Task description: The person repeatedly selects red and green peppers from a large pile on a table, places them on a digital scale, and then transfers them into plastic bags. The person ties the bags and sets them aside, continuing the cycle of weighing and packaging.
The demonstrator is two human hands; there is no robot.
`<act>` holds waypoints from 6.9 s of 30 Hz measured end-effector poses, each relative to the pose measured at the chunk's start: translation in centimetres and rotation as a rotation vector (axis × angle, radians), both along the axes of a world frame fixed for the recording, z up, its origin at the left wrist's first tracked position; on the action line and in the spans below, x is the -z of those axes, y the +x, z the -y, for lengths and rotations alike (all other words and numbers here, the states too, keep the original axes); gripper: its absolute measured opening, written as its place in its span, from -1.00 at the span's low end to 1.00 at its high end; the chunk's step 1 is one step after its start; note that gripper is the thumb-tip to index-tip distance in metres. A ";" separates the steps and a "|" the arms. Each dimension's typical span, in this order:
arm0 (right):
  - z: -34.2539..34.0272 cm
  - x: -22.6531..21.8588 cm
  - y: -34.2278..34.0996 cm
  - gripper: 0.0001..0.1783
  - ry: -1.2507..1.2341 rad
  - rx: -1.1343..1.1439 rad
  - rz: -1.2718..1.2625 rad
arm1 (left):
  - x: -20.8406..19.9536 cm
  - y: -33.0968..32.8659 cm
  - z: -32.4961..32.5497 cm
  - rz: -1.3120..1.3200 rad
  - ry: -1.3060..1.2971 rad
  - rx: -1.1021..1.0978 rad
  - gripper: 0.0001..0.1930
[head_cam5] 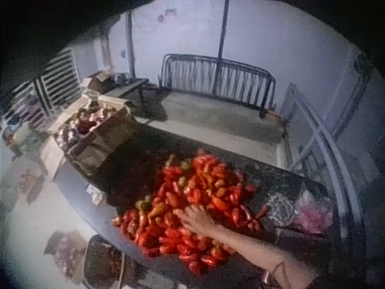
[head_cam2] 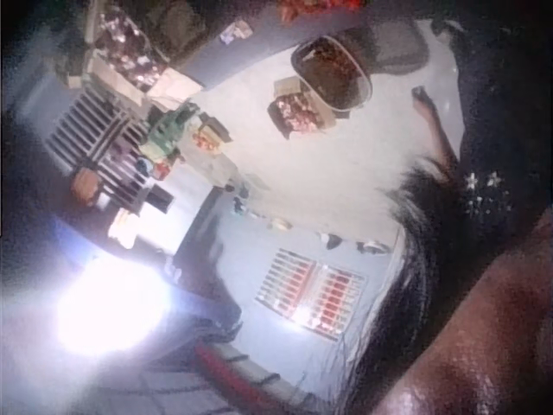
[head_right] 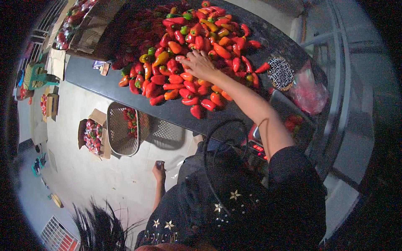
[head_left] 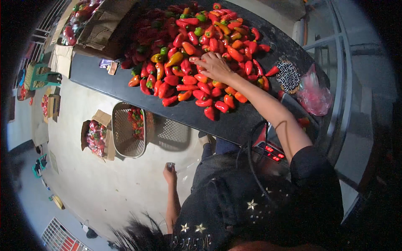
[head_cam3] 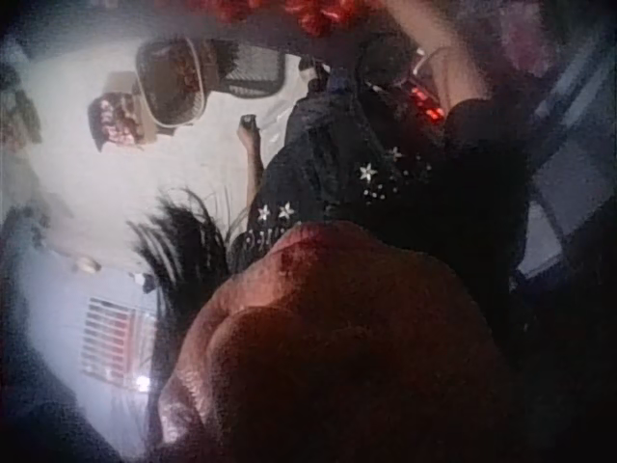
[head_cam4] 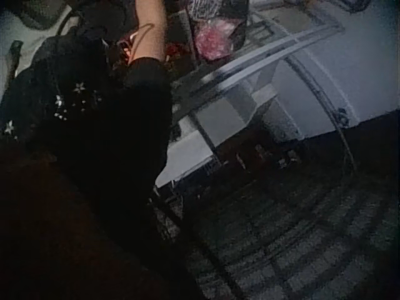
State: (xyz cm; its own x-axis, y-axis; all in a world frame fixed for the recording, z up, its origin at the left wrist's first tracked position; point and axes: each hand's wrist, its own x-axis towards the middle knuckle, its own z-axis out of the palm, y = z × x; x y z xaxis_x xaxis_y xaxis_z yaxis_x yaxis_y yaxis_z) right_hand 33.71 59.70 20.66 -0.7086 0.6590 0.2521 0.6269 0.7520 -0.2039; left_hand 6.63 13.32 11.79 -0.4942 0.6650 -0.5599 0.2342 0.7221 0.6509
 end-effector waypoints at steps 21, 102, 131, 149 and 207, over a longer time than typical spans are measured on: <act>-10.4 2.1 1.1 -0.45 -0.065 0.215 -0.216 | 1.6 0.8 -1.0 0.013 0.016 -0.024 -0.88; 31.7 -25.8 28.4 -0.61 -0.077 0.031 -0.490 | -35.6 34.5 -13.7 0.150 1.191 0.801 -0.85; 31.7 -3.6 43.3 -0.68 -0.261 0.912 -0.161 | 7.5 0.3 24.6 -0.388 0.058 0.142 -0.82; 32.2 -2.5 45.0 -0.69 -0.113 1.088 -0.145 | 4.6 -1.2 16.6 -0.062 0.253 0.142 -0.92; 8.6 -2.8 16.6 -0.56 -0.861 0.676 -0.735 | 1.9 5.7 13.9 0.053 0.117 -0.131 -0.96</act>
State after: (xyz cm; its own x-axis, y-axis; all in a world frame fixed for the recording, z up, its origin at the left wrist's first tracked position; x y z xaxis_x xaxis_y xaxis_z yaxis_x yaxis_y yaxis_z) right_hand 50.28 51.05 23.43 -0.0570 0.9689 -0.2408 0.3638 -0.2044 -0.9088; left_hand 12.33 -0.62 9.90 -0.5528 0.6590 -0.5100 0.1064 0.6628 0.7412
